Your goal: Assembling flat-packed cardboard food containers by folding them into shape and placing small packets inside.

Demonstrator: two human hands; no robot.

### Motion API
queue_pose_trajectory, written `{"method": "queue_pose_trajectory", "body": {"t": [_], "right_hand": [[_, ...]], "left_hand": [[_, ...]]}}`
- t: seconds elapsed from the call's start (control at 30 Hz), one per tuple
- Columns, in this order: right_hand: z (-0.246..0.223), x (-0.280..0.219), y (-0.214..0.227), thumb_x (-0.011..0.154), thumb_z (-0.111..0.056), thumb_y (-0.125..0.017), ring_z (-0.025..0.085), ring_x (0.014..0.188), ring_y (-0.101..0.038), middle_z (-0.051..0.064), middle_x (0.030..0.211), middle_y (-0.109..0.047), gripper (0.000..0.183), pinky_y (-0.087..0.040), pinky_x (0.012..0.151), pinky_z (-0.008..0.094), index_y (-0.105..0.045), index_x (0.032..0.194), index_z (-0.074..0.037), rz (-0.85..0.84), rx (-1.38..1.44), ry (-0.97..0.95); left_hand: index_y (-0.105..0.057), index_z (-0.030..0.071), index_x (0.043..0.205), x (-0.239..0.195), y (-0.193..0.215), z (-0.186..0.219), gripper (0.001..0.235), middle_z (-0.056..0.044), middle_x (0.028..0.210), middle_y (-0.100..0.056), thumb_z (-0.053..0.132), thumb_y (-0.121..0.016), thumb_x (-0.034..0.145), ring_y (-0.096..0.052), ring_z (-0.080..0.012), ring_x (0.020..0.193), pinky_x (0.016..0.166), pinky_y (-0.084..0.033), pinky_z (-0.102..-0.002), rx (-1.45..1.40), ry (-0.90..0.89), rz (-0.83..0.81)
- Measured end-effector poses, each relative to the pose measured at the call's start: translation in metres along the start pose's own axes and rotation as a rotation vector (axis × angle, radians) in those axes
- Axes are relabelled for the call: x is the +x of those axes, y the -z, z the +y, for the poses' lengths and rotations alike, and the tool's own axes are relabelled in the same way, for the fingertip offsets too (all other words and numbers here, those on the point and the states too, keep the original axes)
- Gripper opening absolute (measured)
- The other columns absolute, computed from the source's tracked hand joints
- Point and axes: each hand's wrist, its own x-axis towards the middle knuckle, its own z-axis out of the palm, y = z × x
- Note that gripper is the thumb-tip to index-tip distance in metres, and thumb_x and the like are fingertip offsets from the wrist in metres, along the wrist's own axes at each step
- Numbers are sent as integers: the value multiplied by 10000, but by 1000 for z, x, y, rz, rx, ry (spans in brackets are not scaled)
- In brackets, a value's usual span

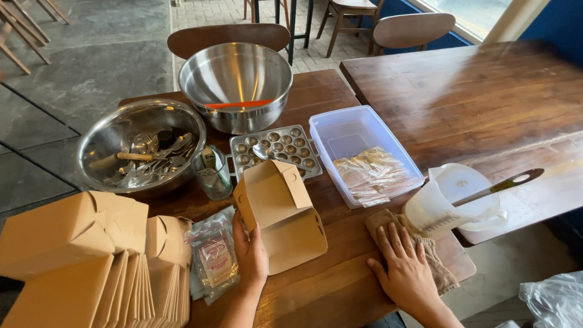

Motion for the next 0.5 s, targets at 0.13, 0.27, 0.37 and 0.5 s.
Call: {"method": "queue_pose_trajectory", "body": {"t": [0.13, 0.27, 0.37, 0.5], "right_hand": [[11, 19, -17, 1012, -446, -365, 212, 1579, -195, 8, 1699, -257, 642, -231, 1218, 495, -271, 1622, -269, 179, 36, 16], [-6, 22, 8, 1008, -385, -421, 316, 1564, -213, 122, 1668, -291, 617, -178, 1240, 509, -335, 1600, -232, 238, 185, 51], [-51, 23, 63, 970, -377, -543, 343, 1544, -280, 161, 1653, -336, 654, -228, 1220, 515, -383, 1570, -172, 267, 527, 157], [-105, 44, 109, 895, -387, -671, 300, 1482, -447, 112, 1667, -337, 851, -419, 1161, 451, -262, 1589, -112, 191, 1069, 325]], "left_hand": [[-454, 64, 1474, -4, -1, 1, 474, -127, 1370, -600, 186, -475, 1016, -587, -233, 1238, 1044, -489, -387, 6, 6, -5], [-422, 38, 1495, -9, -5, 11, 506, -149, 1376, -587, 237, -463, 1032, -590, -249, 1235, 1028, -513, -399, -54, -68, -65], [-399, 32, 1517, -6, -2, 9, 525, -142, 1440, -550, 251, -455, 1043, -552, -251, 1307, 1080, -479, -406, 21, -144, -56], [-403, 19, 1501, -12, -10, 33, 540, -162, 1434, -584, 292, -477, 1042, -584, -288, 1313, 1082, -489, -412, 141, -177, -68]]}}
